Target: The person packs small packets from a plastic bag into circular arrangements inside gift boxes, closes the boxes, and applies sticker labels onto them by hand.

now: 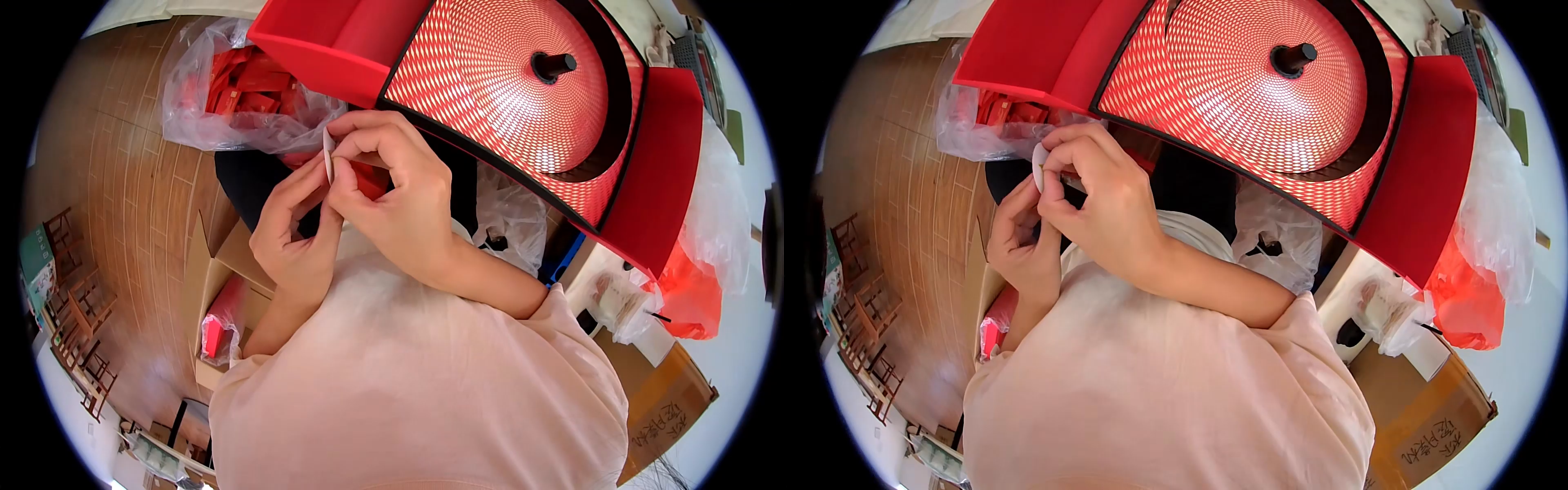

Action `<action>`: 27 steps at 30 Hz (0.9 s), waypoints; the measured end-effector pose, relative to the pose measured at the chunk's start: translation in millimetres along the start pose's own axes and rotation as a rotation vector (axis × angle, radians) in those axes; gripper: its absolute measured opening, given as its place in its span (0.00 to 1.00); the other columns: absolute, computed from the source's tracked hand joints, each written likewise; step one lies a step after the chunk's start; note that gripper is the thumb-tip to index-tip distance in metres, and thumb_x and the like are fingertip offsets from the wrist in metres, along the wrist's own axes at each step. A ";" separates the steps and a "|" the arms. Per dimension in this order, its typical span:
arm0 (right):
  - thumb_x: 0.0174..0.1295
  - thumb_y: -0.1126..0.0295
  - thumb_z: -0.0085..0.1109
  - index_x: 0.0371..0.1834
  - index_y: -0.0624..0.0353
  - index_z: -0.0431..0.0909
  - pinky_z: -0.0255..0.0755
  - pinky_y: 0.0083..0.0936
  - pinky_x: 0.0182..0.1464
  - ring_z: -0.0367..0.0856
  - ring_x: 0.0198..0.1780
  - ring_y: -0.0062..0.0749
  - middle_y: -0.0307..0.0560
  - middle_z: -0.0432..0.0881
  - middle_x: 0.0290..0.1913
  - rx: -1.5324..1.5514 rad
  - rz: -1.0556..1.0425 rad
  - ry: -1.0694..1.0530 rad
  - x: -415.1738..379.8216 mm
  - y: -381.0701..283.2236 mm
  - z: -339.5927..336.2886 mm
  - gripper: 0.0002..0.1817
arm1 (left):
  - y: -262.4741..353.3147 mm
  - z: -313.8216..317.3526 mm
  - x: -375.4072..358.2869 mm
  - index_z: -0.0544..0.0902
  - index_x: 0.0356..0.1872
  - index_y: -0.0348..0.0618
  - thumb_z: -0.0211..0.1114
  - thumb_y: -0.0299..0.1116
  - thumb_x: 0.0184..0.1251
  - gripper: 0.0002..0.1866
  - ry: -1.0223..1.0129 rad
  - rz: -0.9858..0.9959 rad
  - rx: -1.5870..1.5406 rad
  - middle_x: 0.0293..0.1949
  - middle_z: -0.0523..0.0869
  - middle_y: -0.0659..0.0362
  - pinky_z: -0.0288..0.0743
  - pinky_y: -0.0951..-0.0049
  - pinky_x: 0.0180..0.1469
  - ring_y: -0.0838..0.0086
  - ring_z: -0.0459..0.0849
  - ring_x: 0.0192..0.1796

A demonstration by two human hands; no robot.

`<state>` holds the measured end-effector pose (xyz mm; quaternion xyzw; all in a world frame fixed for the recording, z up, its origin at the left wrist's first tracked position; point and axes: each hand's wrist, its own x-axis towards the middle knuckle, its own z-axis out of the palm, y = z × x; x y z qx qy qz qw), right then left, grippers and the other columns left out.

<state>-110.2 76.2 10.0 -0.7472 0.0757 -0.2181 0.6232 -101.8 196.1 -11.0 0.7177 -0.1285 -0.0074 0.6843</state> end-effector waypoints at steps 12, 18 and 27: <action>0.52 0.83 0.62 0.34 0.65 0.75 0.79 0.22 0.37 0.80 0.40 0.31 0.49 0.77 0.45 -0.091 -0.061 -0.008 -1.8 8.3 3.2 0.08 | 2.9 -1.5 0.7 0.75 0.53 0.30 0.63 0.17 0.63 0.17 0.012 -0.150 -0.148 0.49 0.82 0.52 0.79 0.74 0.51 0.72 0.83 0.49; 0.50 0.83 0.64 0.34 0.64 0.75 0.78 0.22 0.31 0.81 0.35 0.32 0.47 0.77 0.44 -0.065 -0.071 -0.030 -1.0 7.3 1.5 0.09 | 2.6 -6.6 -0.3 0.77 0.51 0.29 0.63 0.18 0.64 0.14 0.029 -0.142 -0.148 0.48 0.83 0.52 0.79 0.74 0.51 0.74 0.84 0.48; 0.50 0.81 0.64 0.33 0.64 0.79 0.73 0.17 0.33 0.81 0.37 0.25 0.46 0.80 0.45 -0.080 -0.061 -0.053 -0.2 4.1 -4.1 0.07 | 2.5 -5.8 0.9 0.79 0.49 0.29 0.64 0.17 0.62 0.14 0.054 -0.103 -0.115 0.47 0.84 0.51 0.79 0.74 0.52 0.72 0.84 0.47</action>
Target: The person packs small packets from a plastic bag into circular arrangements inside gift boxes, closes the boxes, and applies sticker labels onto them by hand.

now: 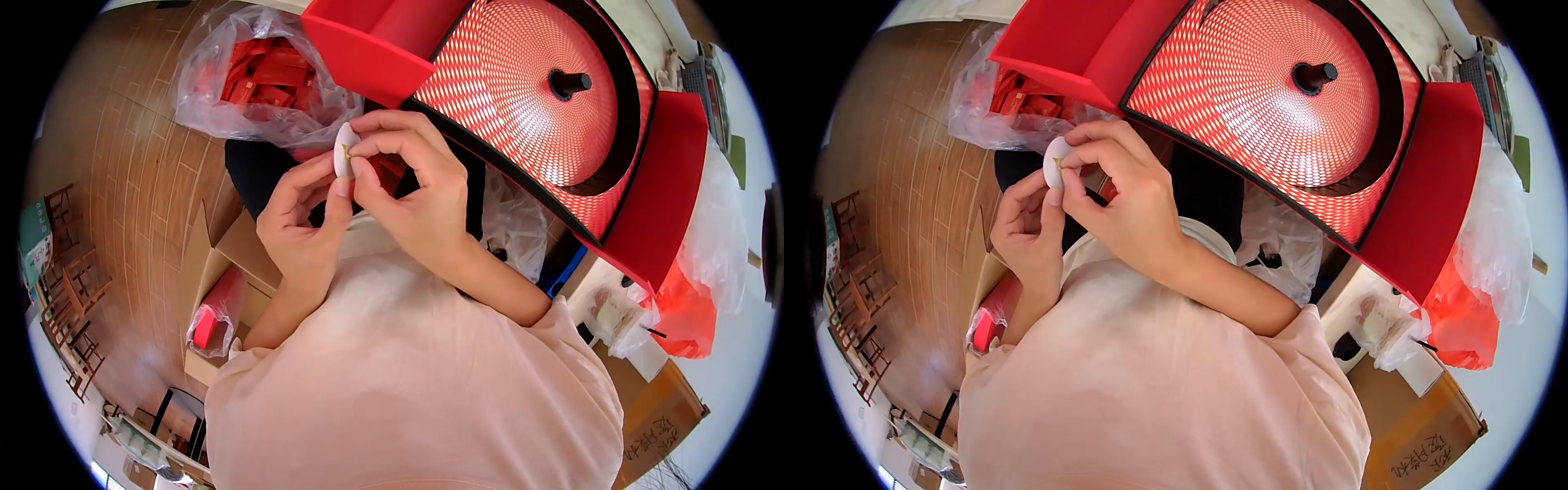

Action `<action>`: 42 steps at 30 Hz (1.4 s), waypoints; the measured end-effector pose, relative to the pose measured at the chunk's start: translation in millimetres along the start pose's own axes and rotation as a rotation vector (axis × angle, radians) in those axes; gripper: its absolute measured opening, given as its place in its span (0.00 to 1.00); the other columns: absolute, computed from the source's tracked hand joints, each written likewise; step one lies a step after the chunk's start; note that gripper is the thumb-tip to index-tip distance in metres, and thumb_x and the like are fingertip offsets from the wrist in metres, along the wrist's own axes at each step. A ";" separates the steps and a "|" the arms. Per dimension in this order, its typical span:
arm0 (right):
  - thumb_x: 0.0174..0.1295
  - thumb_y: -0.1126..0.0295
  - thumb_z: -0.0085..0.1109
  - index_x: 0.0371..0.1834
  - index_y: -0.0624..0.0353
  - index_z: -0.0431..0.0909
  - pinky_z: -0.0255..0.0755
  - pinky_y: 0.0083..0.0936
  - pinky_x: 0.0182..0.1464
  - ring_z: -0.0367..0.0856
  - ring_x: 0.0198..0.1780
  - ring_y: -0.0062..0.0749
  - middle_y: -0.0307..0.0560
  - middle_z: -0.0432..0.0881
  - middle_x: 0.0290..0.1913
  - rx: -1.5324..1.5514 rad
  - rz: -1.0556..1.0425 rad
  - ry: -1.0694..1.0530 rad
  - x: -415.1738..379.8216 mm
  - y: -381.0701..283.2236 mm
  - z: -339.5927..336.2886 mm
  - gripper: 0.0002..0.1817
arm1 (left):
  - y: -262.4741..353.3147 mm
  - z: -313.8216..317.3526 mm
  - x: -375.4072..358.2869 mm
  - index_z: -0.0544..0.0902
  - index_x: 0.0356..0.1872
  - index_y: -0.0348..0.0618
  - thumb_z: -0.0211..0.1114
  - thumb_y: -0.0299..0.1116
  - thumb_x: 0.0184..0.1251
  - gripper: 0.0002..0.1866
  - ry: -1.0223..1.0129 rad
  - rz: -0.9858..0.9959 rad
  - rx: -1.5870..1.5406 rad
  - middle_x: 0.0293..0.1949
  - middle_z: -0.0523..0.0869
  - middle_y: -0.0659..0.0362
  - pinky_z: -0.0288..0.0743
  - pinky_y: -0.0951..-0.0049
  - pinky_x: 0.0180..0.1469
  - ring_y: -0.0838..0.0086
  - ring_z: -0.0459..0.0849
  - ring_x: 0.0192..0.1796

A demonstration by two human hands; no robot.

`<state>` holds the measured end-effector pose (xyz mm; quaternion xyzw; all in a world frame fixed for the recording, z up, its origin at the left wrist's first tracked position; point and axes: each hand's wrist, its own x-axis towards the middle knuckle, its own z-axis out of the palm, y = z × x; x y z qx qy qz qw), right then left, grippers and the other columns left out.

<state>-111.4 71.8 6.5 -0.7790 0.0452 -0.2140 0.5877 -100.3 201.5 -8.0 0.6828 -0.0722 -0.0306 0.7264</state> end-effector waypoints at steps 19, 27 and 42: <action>0.53 0.82 0.61 0.30 0.70 0.77 0.81 0.20 0.45 0.83 0.41 0.26 0.51 0.78 0.46 0.422 0.355 -0.120 5.9 8.5 0.2 0.04 | -11.3 -2.3 9.8 0.84 0.41 0.29 0.64 0.12 0.52 0.13 -0.018 0.380 0.368 0.42 0.87 0.45 0.78 0.73 0.52 0.65 0.87 0.46; 0.51 0.84 0.61 0.29 0.68 0.75 0.81 0.21 0.45 0.81 0.43 0.28 0.49 0.74 0.46 0.449 0.378 -0.100 4.7 9.9 3.6 0.04 | -3.5 0.9 2.1 0.76 0.50 0.29 0.59 0.20 0.68 0.12 0.002 -0.134 -0.160 0.48 0.84 0.50 0.79 0.74 0.53 0.73 0.83 0.50; 0.45 0.82 0.62 0.27 0.63 0.76 0.71 0.22 0.35 0.77 0.32 0.31 0.47 0.76 0.35 -0.051 0.193 0.080 -52.6 46.2 -32.7 0.06 | -27.6 -24.6 28.0 0.80 0.47 0.36 0.61 0.31 0.70 0.11 -0.005 -0.370 -0.186 0.47 0.83 0.54 0.82 0.68 0.50 0.73 0.83 0.50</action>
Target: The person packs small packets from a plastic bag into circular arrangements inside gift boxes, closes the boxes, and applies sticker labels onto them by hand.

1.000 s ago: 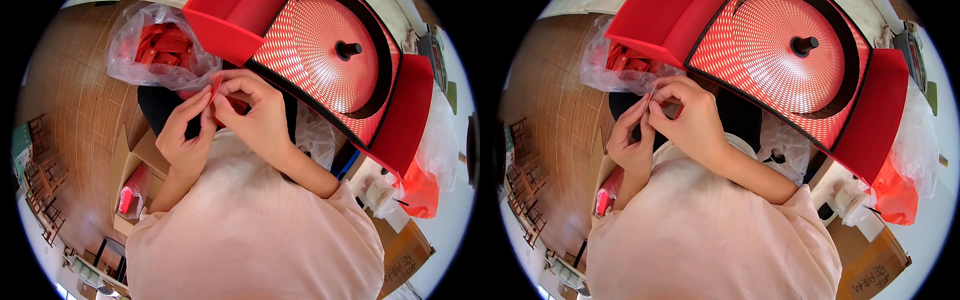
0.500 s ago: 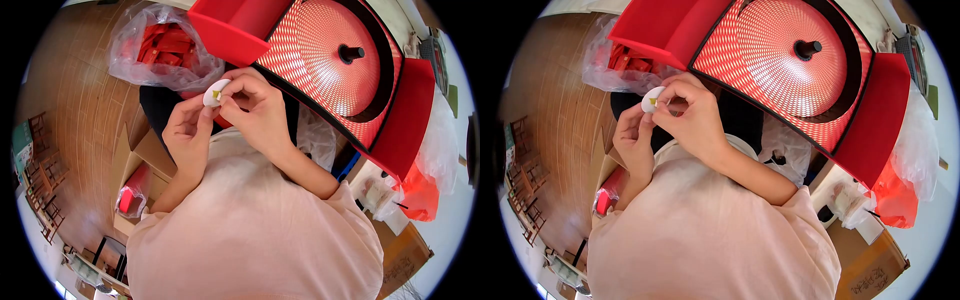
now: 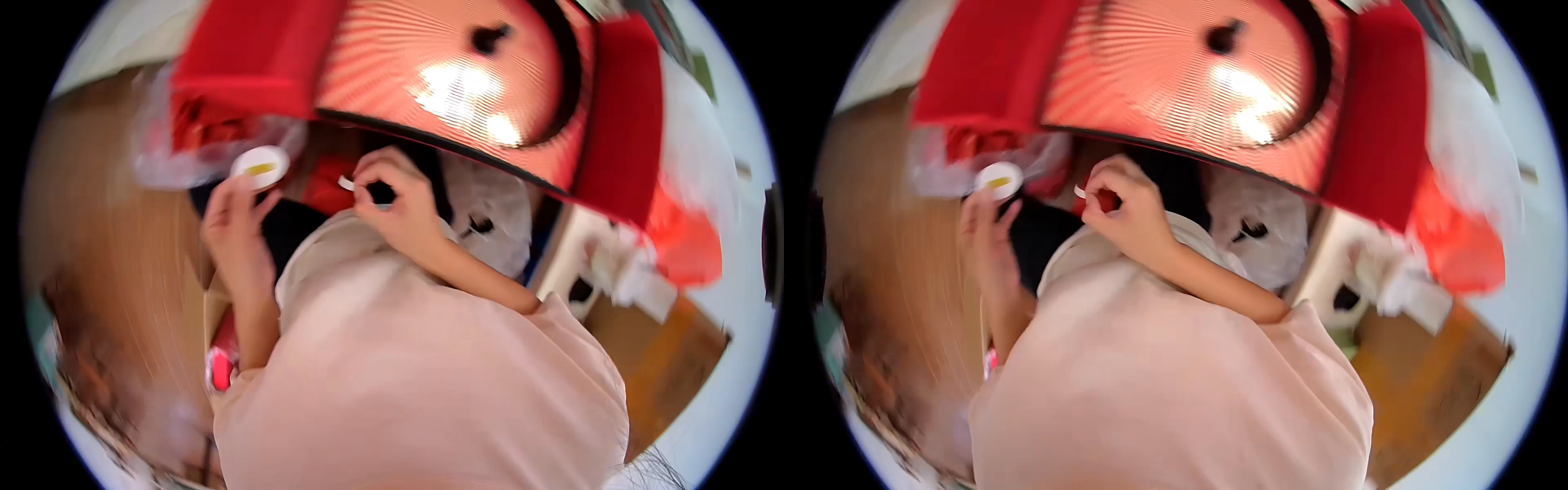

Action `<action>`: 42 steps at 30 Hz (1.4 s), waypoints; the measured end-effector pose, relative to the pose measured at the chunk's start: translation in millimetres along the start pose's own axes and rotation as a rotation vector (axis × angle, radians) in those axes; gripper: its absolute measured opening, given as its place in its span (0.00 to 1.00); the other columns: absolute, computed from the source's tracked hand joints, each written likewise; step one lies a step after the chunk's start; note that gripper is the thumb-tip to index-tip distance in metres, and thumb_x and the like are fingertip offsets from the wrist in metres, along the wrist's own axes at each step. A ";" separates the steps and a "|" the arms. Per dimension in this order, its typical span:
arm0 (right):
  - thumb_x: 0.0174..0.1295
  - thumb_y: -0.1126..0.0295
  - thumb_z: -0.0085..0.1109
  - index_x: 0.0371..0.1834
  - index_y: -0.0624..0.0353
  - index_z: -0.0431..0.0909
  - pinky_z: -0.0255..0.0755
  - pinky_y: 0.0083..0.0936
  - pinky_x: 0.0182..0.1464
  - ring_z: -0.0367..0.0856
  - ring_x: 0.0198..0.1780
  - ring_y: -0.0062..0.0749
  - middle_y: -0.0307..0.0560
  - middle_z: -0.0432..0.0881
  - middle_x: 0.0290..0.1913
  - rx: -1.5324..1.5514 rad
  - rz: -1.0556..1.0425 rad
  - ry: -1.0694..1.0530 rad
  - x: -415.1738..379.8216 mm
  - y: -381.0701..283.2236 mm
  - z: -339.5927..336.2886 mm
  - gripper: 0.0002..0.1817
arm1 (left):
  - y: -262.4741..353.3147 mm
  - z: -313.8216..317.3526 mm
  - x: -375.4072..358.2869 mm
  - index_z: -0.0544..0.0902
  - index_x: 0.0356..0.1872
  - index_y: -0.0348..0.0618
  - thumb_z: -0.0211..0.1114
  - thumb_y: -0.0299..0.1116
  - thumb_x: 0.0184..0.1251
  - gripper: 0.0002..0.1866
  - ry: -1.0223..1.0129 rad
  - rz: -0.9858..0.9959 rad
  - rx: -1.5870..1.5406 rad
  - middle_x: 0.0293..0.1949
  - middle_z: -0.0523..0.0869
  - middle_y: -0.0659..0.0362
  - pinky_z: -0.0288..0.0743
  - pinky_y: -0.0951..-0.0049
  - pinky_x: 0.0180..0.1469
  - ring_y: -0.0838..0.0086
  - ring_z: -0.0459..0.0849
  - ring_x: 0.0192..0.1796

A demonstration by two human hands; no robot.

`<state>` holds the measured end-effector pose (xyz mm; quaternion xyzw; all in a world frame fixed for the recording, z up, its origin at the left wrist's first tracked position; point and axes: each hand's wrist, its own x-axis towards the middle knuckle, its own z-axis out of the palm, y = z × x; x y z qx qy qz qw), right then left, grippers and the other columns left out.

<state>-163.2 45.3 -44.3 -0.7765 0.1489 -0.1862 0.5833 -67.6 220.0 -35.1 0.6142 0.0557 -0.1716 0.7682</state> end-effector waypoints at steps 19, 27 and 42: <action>0.64 0.63 0.54 0.73 0.37 0.56 0.77 0.45 0.56 0.62 0.70 0.36 0.34 0.57 0.73 -1.013 1.741 -0.471 -361.5 425.7 -203.7 0.33 | -3.9 61.4 -16.9 0.83 0.42 0.34 0.62 0.30 0.68 0.09 -0.178 -0.106 0.445 0.41 0.80 0.61 0.66 0.82 0.33 0.83 0.71 0.30; 0.63 0.63 0.57 0.63 0.50 0.74 0.73 0.40 0.57 0.70 0.65 0.38 0.43 0.71 0.64 -1.217 1.393 -1.089 -291.1 315.9 -206.2 0.23 | -4.8 82.7 -15.9 0.83 0.40 0.34 0.64 0.29 0.66 0.08 -0.306 -0.096 0.485 0.39 0.81 0.59 0.66 0.82 0.33 0.82 0.72 0.31; 0.67 0.60 0.51 0.65 0.49 0.72 0.63 0.41 0.65 0.66 0.70 0.37 0.44 0.67 0.70 -1.278 1.486 -1.123 -290.7 321.9 -216.4 0.23 | -5.9 74.3 -16.0 0.83 0.41 0.34 0.64 0.27 0.65 0.08 -0.383 -0.110 0.546 0.39 0.79 0.60 0.66 0.83 0.33 0.82 0.72 0.32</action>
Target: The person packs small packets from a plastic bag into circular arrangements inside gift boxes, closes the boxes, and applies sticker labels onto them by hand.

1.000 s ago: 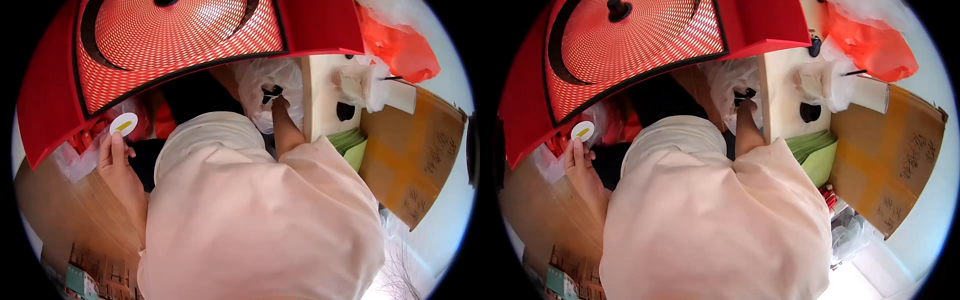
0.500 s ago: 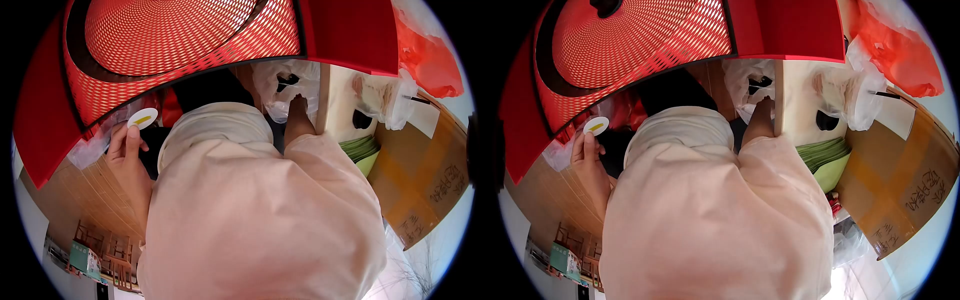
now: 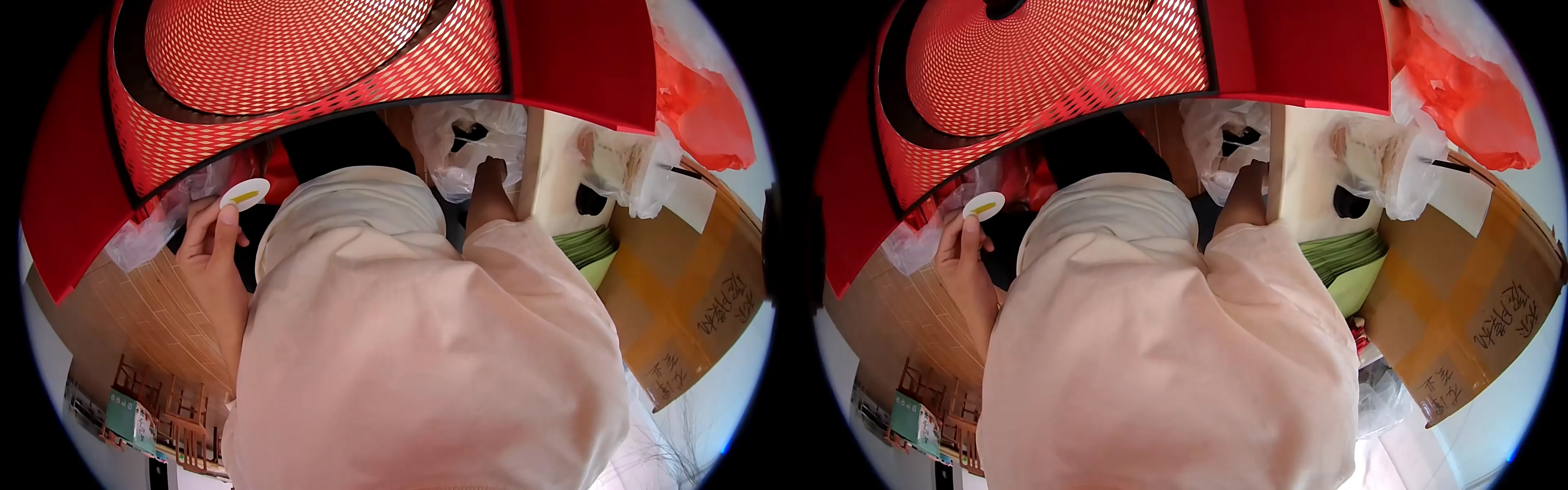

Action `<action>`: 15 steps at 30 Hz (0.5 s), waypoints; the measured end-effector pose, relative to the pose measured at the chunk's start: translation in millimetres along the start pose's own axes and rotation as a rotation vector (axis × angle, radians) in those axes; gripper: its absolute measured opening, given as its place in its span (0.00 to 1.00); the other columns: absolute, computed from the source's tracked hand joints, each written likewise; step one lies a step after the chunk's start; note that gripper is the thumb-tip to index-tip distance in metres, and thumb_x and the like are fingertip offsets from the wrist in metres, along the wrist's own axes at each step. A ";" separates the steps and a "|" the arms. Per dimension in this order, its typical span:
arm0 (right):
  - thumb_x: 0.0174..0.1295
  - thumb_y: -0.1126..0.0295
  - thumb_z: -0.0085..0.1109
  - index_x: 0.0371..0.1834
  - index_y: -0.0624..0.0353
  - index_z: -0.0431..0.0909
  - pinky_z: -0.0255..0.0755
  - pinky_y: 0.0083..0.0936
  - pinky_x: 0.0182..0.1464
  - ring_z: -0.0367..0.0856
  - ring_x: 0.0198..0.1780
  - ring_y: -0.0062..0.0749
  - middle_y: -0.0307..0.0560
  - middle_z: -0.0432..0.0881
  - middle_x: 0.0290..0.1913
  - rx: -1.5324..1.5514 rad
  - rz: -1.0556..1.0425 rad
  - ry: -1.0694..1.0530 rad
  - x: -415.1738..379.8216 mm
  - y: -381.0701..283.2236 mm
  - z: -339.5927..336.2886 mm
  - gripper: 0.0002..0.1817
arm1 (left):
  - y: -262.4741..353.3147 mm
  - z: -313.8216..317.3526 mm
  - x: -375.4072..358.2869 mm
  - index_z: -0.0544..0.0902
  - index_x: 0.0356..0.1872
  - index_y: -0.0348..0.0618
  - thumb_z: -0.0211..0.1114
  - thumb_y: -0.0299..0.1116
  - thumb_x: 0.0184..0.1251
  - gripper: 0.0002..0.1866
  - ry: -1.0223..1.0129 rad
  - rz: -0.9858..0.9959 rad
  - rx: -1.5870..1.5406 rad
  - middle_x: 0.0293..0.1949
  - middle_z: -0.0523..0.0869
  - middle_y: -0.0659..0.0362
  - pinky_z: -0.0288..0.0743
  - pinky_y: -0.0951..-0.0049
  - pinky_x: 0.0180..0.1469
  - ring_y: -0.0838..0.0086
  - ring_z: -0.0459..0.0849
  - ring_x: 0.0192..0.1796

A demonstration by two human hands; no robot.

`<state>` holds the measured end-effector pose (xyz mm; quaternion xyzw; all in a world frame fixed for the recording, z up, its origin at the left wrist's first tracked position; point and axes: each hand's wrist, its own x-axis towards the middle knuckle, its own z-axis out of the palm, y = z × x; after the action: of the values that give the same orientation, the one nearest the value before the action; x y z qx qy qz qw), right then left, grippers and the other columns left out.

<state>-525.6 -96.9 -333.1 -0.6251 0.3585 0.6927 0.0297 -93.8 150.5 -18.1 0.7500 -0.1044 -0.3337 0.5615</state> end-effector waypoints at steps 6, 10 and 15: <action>0.67 0.58 0.49 0.66 0.46 0.71 0.56 0.44 0.69 0.62 0.72 0.36 0.42 0.67 0.70 0.200 0.075 -0.014 -12.6 3.6 -3.9 0.23 | 1.5 3.3 0.0 0.83 0.41 0.34 0.64 0.28 0.65 0.08 -0.011 0.009 0.007 0.39 0.79 0.60 0.66 0.82 0.33 0.82 0.72 0.32; 0.68 0.56 0.46 0.69 0.41 0.68 0.57 0.45 0.68 0.60 0.73 0.34 0.38 0.65 0.71 0.126 0.242 0.080 -30.8 -2.5 -13.4 0.25 | 1.6 3.7 0.8 0.83 0.40 0.34 0.64 0.29 0.65 0.08 -0.025 0.010 0.034 0.39 0.80 0.60 0.66 0.82 0.33 0.82 0.72 0.32; 0.68 0.53 0.45 0.71 0.38 0.63 0.64 0.47 0.65 0.61 0.72 0.34 0.42 0.61 0.73 0.327 0.301 -0.010 27.6 -0.1 4.0 0.28 | 3.6 4.2 1.2 0.83 0.40 0.34 0.64 0.29 0.65 0.08 -0.024 -0.007 0.047 0.39 0.80 0.60 0.67 0.82 0.33 0.81 0.72 0.32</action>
<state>-534.9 -105.9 -357.8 -0.5478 0.5552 0.6251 0.0288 -94.7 145.4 -15.8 0.7594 -0.1161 -0.3419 0.5412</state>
